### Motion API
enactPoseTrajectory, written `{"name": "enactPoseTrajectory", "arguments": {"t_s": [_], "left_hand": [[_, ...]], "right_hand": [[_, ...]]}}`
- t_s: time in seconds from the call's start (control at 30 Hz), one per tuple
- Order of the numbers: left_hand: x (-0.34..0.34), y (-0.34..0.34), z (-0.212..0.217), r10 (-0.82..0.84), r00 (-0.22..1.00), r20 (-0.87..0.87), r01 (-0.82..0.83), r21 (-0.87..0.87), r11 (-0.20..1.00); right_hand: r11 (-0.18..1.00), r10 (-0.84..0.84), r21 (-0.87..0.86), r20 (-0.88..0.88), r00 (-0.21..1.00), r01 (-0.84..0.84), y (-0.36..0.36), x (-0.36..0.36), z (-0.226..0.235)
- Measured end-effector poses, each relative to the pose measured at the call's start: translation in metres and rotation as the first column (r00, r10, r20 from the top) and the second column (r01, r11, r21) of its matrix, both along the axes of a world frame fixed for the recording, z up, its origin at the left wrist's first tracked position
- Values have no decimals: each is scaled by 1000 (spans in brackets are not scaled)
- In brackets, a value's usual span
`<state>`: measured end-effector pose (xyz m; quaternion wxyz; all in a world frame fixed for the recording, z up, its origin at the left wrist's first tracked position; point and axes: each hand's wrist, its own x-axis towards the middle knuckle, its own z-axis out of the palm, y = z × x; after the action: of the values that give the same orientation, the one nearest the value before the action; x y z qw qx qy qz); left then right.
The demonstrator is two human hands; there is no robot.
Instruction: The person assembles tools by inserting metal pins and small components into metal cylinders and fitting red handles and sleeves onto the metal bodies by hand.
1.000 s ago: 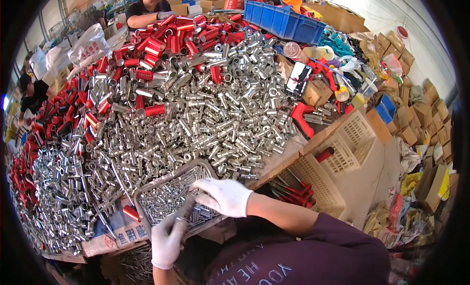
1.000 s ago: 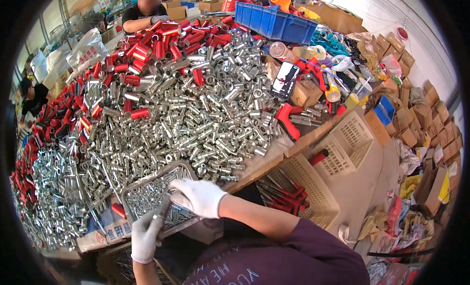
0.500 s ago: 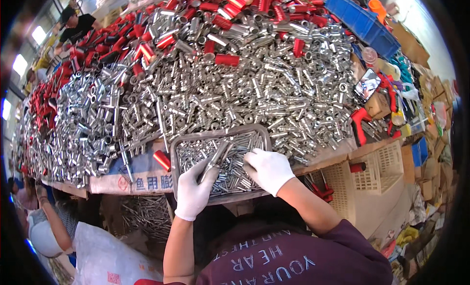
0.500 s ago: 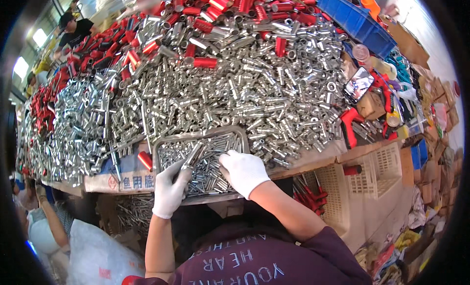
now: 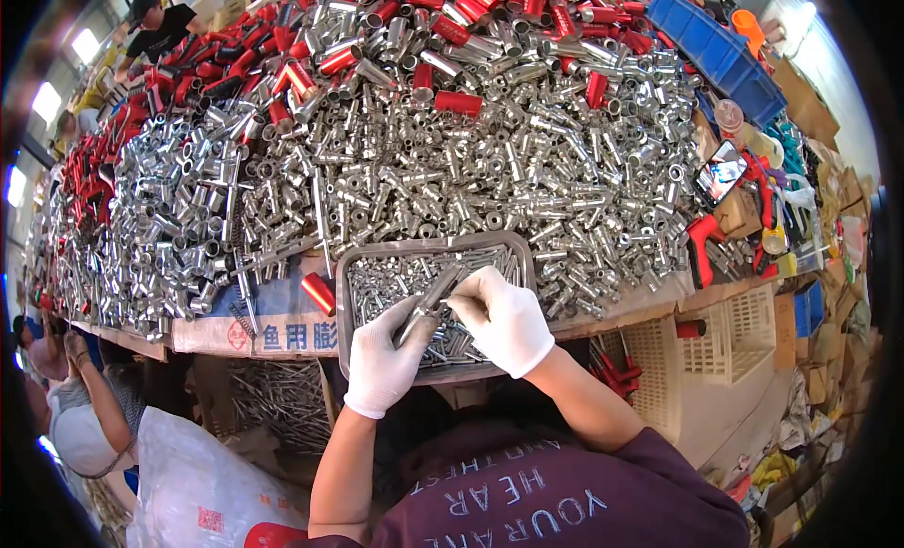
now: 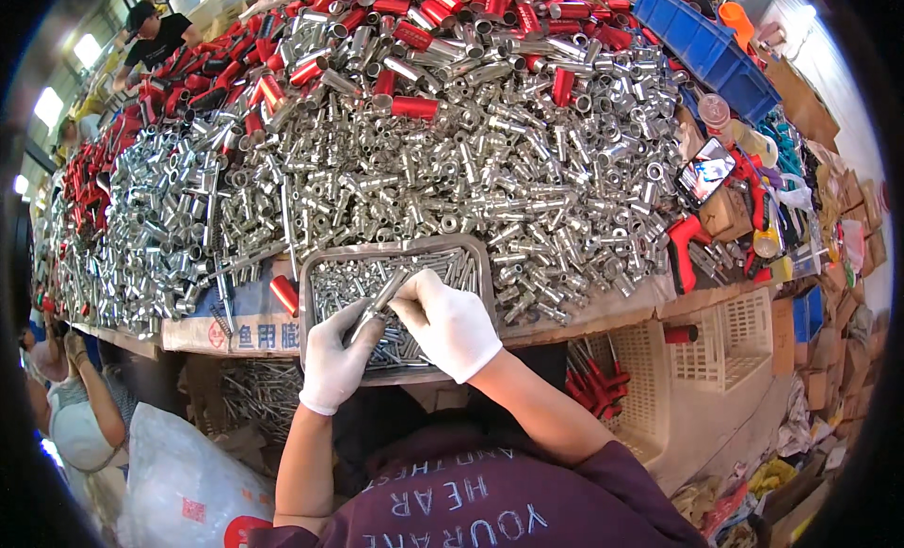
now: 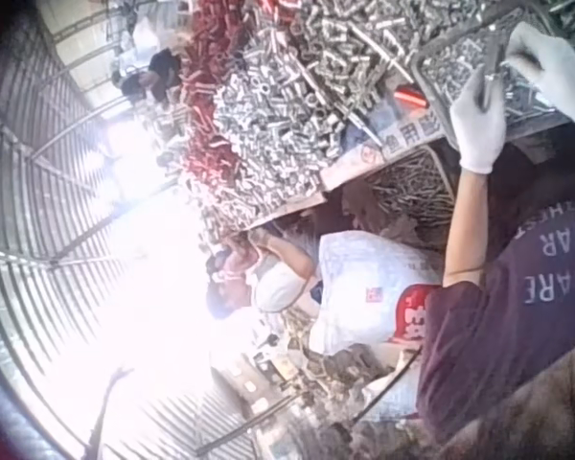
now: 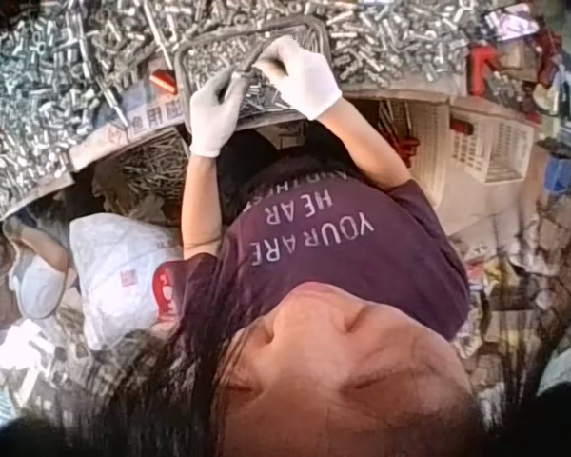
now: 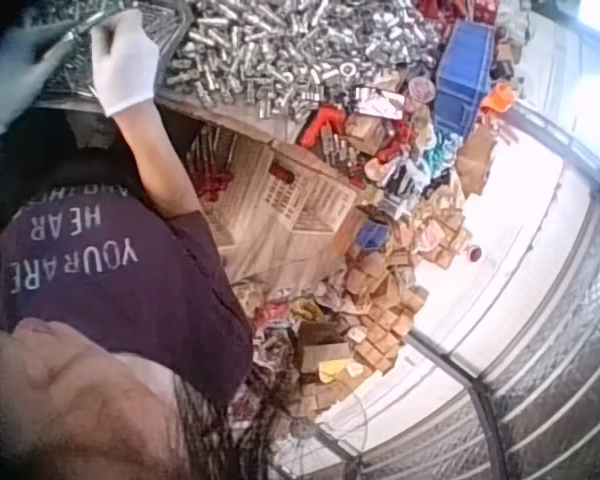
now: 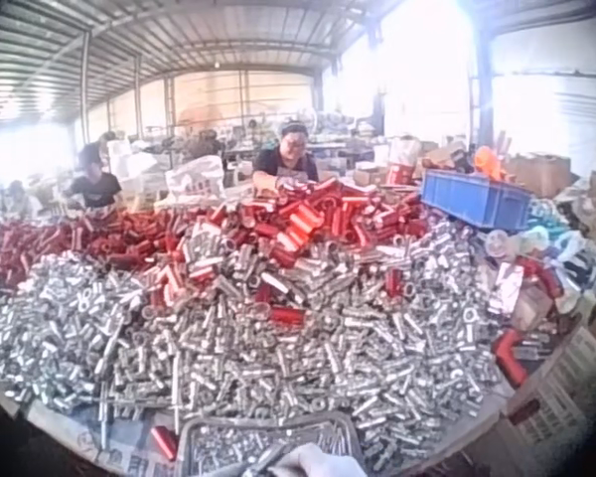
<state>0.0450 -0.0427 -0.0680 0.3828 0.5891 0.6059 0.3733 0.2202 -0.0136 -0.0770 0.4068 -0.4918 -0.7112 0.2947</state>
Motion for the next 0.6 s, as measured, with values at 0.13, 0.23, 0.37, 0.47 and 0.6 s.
{"name": "enactPoseTrajectory", "arguments": {"t_s": [0.13,0.23,0.37,0.47,0.6], "left_hand": [[0,-1,-2,-2,1000,-16,2,-8,1000],[5,0,-3,10,999,-33,-9,42,999],[4,-4,6,-9,1000,28,10,-28,1000],[7,-8,15,-7,999,43,8,-34,999],[15,-10,19,-31,1000,-3,31,-39,999]], "right_hand": [[984,-23,180,200,979,-14,1,-2,-1],[936,-44,341,367,929,-90,0,3,-1],[976,5,208,281,960,-66,2,2,13],[982,29,167,346,938,-92,2,7,16],[956,-26,275,423,906,-101,7,18,12]]}}
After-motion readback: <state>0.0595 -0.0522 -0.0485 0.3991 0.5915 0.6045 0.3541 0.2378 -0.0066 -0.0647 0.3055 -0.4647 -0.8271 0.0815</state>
